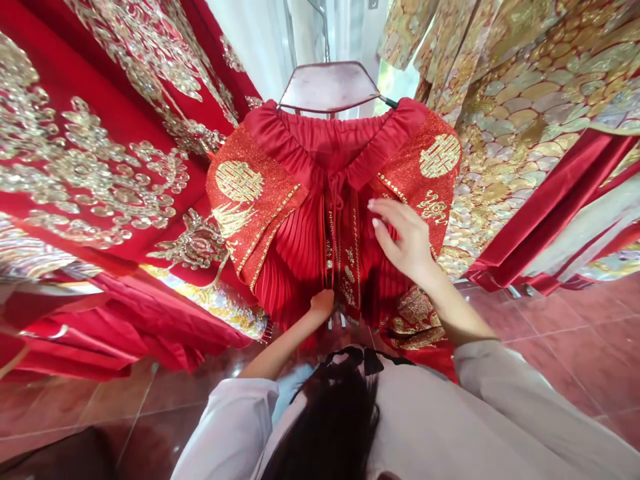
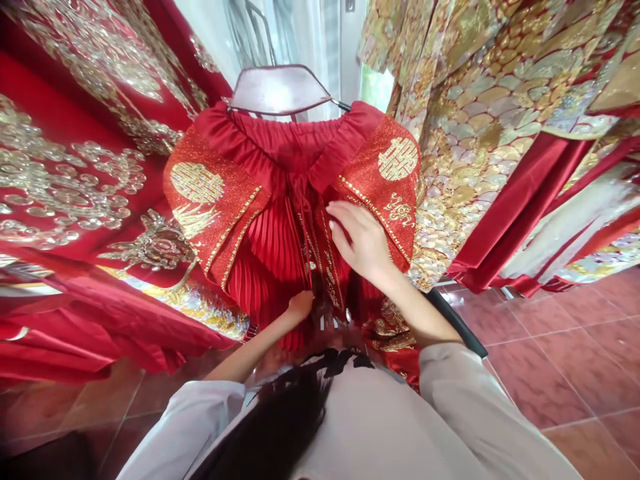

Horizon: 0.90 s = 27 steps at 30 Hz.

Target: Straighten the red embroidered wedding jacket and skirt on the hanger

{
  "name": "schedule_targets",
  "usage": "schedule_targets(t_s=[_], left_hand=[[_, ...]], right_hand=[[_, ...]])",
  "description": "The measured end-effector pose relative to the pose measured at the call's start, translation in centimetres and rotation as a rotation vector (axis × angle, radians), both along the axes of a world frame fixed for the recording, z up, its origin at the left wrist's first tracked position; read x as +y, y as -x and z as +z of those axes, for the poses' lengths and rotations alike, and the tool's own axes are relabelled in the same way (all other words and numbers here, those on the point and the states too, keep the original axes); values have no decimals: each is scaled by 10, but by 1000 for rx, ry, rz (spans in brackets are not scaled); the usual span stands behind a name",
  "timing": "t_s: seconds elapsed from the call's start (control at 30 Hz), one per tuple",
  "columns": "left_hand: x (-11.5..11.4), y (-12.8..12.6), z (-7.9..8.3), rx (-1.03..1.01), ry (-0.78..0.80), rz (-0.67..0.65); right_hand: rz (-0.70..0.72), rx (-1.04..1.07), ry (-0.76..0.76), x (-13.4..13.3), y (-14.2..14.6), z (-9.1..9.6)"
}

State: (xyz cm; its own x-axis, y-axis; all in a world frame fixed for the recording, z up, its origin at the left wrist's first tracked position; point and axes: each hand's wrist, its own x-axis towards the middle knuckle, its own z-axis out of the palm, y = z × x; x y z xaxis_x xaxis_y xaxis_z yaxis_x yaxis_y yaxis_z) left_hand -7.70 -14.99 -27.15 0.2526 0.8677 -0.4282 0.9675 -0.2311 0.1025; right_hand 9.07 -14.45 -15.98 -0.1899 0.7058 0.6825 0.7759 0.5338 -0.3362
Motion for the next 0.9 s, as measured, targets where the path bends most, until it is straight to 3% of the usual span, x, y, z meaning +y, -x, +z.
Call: schedule_targets(t_s=[0.07, 0.17, 0.2, 0.27, 0.33, 0.37, 0.43, 0.57, 0.73, 0.8, 0.9], left_hand=[[-1, 1, 10, -30, 16, -47], [7, 3, 57, -158, -124, -131], [12, 5, 78, -223, -232, -154], [25, 7, 117, -381, -669, -189], [41, 11, 143, -444, -956, -194], [49, 12, 150, -458, -1011, -200], [62, 16, 152, -468, -1012, -221], [70, 27, 129, -415, -971, -294], [60, 45, 117, -358, -1000, -352], [56, 50, 120, -337, -1003, -360], [50, 53, 125, -319, -976, -378]], right_hand=[[102, -68, -142, 20, 1, 21], [153, -188, -146, 54, 3, 33], [146, -213, -130, 64, 3, 33], [115, -241, -97, 79, 2, 29], [77, -247, -80, 87, -2, 23], [59, -248, -78, 89, -4, 20], [43, -262, -79, 88, -10, 17], [131, -323, -75, 71, -15, 17], [411, -444, -13, 12, 6, 15], [560, -575, 101, -19, 17, 7], [626, -802, 431, -55, 26, -13]])
